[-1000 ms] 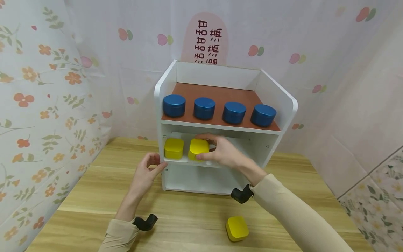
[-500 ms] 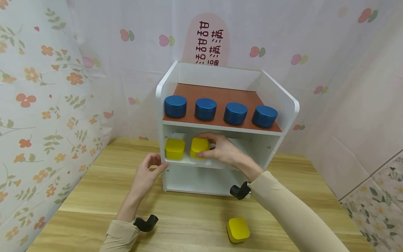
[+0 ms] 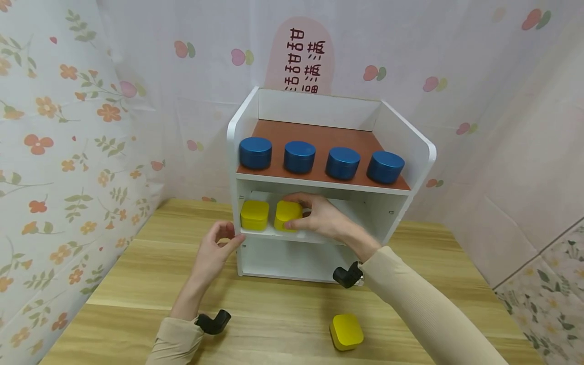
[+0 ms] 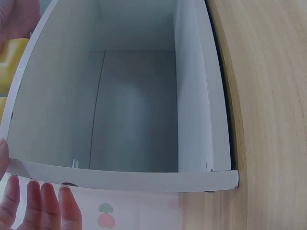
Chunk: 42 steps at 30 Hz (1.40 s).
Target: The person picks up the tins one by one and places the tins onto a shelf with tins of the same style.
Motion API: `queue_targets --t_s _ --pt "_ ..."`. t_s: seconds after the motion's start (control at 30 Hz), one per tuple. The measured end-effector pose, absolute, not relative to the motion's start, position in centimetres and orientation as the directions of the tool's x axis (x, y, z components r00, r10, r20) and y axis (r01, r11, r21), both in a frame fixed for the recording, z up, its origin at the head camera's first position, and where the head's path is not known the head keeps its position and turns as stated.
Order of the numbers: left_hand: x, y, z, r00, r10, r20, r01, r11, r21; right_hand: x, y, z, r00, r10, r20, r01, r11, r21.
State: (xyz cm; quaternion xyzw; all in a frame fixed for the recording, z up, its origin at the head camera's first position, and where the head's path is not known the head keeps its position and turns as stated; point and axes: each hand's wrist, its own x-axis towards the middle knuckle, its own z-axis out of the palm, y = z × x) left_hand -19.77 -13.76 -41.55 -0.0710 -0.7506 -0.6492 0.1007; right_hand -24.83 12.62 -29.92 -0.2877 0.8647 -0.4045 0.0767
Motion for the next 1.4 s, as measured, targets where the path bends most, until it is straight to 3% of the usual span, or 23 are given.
queue_targets --t_s 0.43,1.07,1.4 --pt "-17.8 -13.2 -38.5 -0.973 -0.014 0.231 0.225 0.173 0.959 -25.0 12.7 -30.0 -0.825 -0.56 0.08 -0.422 0.516 -0.745" --pt "-17.7 -13.1 -38.3 -0.976 -0.017 0.217 0.211 0.163 0.964 -24.7 12.8 -29.6 -0.824 -0.562 0.074 -0.405 0.491 -0.772" --pt "-19.8 -13.8 -41.5 -0.969 -0.02 0.247 0.241 0.151 0.959 -23.4 13.3 -29.5 -0.803 -0.58 0.139 -0.525 0.576 -0.627"
